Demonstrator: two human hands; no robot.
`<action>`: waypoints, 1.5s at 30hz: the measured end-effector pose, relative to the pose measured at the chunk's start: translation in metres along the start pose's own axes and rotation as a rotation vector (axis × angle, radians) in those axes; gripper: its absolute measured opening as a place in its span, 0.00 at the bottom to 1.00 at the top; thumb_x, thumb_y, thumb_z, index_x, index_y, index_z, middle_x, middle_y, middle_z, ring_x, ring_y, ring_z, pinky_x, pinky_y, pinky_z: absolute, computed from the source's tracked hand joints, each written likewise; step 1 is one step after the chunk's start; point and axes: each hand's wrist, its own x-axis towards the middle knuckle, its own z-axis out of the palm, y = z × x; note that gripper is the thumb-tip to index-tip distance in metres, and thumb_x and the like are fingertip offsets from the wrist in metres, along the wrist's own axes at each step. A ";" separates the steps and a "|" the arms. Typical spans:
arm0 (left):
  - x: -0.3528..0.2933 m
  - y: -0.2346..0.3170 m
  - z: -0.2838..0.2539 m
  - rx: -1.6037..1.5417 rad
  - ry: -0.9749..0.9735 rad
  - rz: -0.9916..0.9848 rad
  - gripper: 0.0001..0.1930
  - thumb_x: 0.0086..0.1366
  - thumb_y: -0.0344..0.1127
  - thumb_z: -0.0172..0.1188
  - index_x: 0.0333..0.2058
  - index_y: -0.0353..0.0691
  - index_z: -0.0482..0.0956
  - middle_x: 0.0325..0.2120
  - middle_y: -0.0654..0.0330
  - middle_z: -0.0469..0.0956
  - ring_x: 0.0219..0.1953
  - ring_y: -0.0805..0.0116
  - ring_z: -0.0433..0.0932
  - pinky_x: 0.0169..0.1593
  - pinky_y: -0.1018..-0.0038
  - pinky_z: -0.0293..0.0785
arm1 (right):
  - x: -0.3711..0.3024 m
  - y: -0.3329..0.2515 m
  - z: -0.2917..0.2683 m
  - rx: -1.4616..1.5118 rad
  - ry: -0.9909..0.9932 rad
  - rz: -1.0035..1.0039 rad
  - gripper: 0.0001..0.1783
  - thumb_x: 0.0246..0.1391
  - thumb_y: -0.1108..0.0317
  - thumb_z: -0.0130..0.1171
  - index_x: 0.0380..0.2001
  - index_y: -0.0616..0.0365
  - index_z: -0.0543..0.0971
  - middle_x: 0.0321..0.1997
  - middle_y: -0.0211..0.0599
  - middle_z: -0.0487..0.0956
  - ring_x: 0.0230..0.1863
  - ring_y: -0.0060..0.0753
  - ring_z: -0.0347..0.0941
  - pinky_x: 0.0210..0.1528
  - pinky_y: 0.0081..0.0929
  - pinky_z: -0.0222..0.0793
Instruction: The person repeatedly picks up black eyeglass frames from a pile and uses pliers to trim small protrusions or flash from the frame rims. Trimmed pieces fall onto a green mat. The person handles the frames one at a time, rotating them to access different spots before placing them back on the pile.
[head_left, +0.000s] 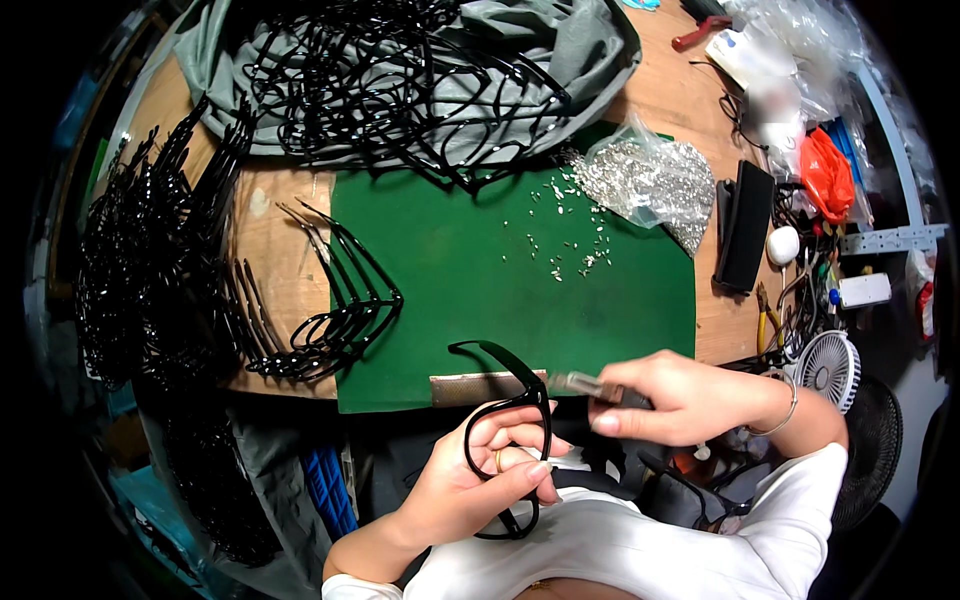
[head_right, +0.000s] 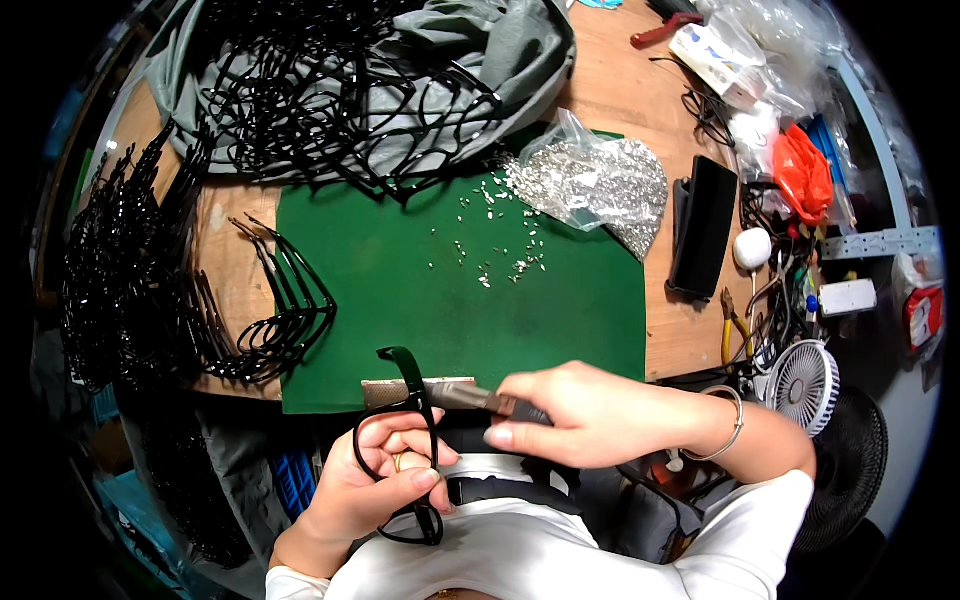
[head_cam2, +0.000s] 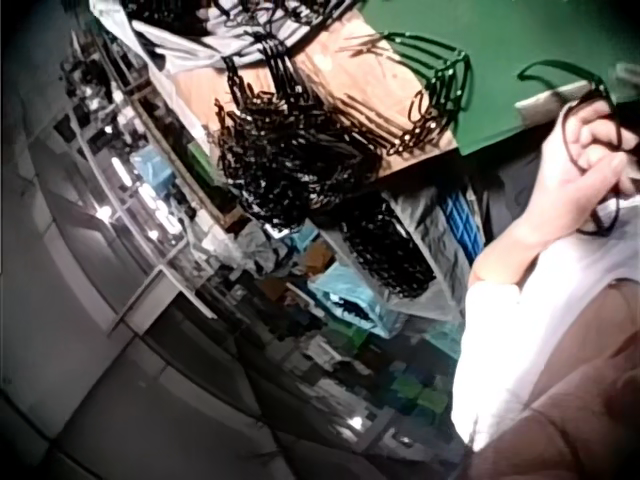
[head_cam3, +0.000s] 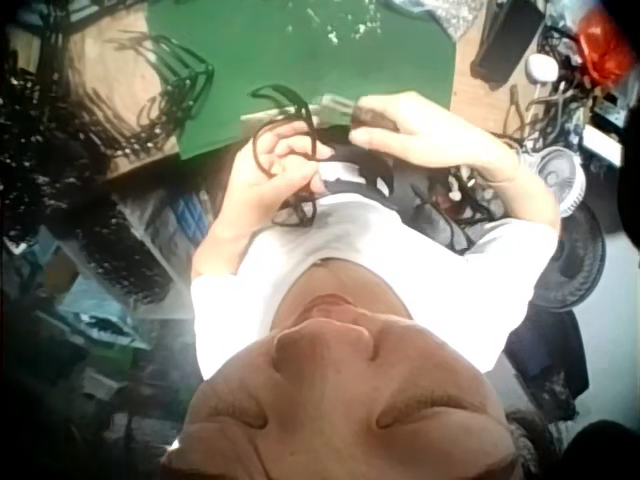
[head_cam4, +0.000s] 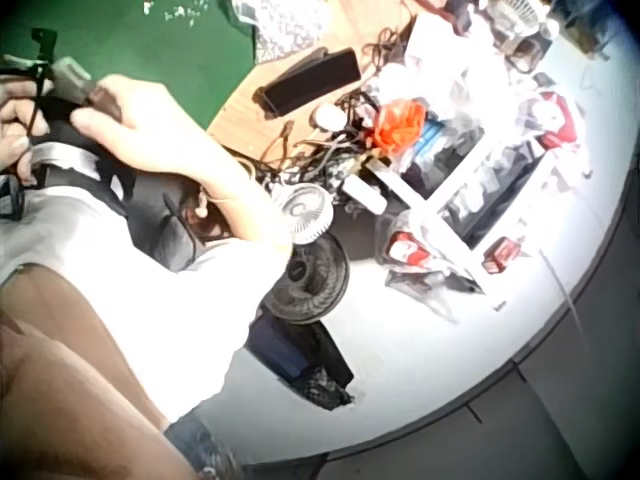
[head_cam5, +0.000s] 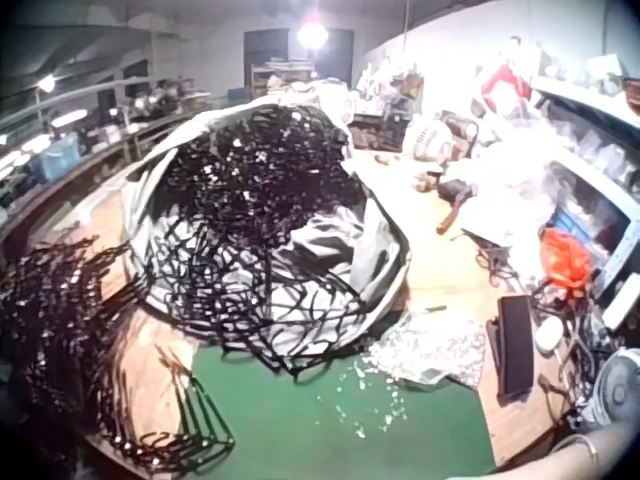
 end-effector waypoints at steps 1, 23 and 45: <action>-0.001 -0.001 -0.001 0.009 -0.008 -0.011 0.23 0.55 0.17 0.49 0.50 0.34 0.60 0.36 0.51 0.72 0.28 0.65 0.76 0.35 0.71 0.75 | -0.001 -0.004 0.002 0.029 -0.032 0.001 0.22 0.54 0.54 0.47 0.36 0.67 0.70 0.22 0.48 0.73 0.24 0.45 0.71 0.30 0.34 0.66; 0.003 -0.005 0.003 0.039 -0.044 -0.001 0.22 0.58 0.20 0.47 0.52 0.36 0.58 0.40 0.52 0.70 0.30 0.71 0.75 0.33 0.81 0.70 | 0.009 -0.006 -0.016 0.081 -0.267 0.157 0.27 0.53 0.48 0.47 0.28 0.67 0.71 0.19 0.41 0.71 0.23 0.33 0.69 0.28 0.28 0.64; 0.040 0.052 0.024 -0.393 0.176 0.374 0.21 0.60 0.25 0.46 0.53 0.37 0.57 0.43 0.58 0.67 0.30 0.76 0.65 0.35 0.76 0.66 | -0.006 0.001 0.006 0.074 -0.007 -0.109 0.18 0.52 0.56 0.50 0.33 0.64 0.71 0.26 0.46 0.74 0.29 0.39 0.72 0.33 0.29 0.67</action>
